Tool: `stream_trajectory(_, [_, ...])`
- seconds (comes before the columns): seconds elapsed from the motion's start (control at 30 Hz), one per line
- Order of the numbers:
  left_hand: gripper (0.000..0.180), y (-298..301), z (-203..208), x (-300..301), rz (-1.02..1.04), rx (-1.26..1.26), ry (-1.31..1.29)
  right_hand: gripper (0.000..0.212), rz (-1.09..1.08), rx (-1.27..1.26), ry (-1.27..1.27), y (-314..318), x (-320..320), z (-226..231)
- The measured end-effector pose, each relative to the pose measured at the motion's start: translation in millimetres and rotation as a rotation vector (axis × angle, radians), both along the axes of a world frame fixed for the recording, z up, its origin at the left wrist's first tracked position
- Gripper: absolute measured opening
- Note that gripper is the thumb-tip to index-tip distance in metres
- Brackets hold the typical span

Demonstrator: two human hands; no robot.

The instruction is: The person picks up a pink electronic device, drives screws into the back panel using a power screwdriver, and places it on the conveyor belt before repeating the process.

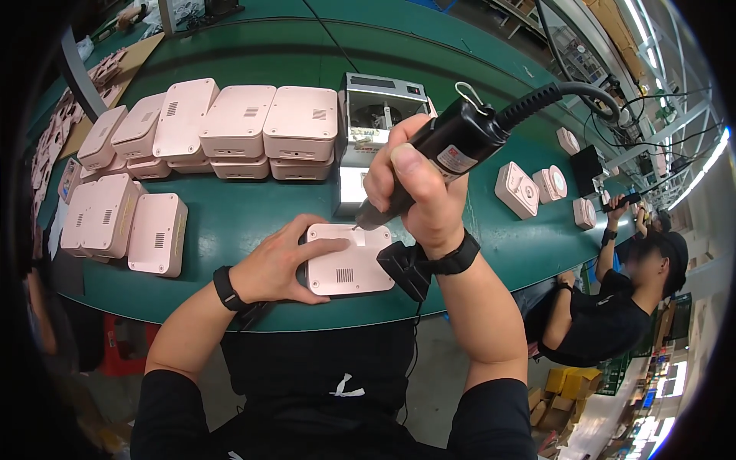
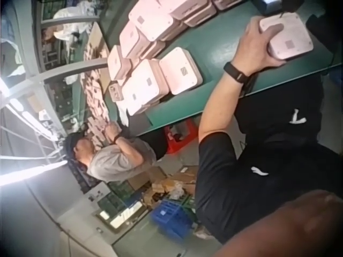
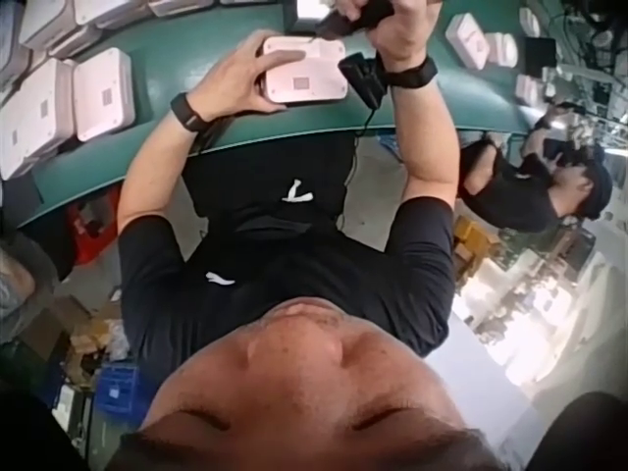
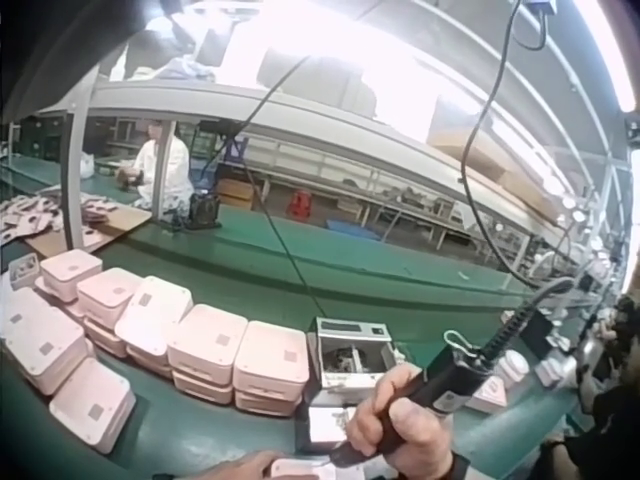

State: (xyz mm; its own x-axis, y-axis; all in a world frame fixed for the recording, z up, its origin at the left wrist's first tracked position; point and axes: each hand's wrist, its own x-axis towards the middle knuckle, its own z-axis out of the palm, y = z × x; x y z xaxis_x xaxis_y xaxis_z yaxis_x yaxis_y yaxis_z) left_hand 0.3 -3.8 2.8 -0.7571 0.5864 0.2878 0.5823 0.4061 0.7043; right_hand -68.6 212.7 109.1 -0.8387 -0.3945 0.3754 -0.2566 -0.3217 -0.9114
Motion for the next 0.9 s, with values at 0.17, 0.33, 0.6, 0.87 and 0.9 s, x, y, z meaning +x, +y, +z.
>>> stream_trajectory(0.17, [0.08,-1,0,1,-0.01,-0.008,0.014,0.031,-0.102,-0.071,-0.014,2,6,9])
stream_trajectory(0.33, [0.083,1,-1,2,-0.001,-0.015,-0.013,0.028,-0.377,-0.111,0.139,17,8,31])
stream_trajectory(0.6, [0.086,1,-1,1,-0.015,-0.014,0.007,0.028,-0.435,-0.062,0.142,15,-12,27])
stream_trajectory(0.87, [0.085,0,-6,-1,-0.027,0.015,-0.01,0.03,-0.31,-0.013,-0.005,-4,11,32])
stream_trajectory(0.9, [0.085,1,-6,1,-0.019,0.016,-0.018,0.031,-0.264,-0.038,-0.002,-11,19,34])
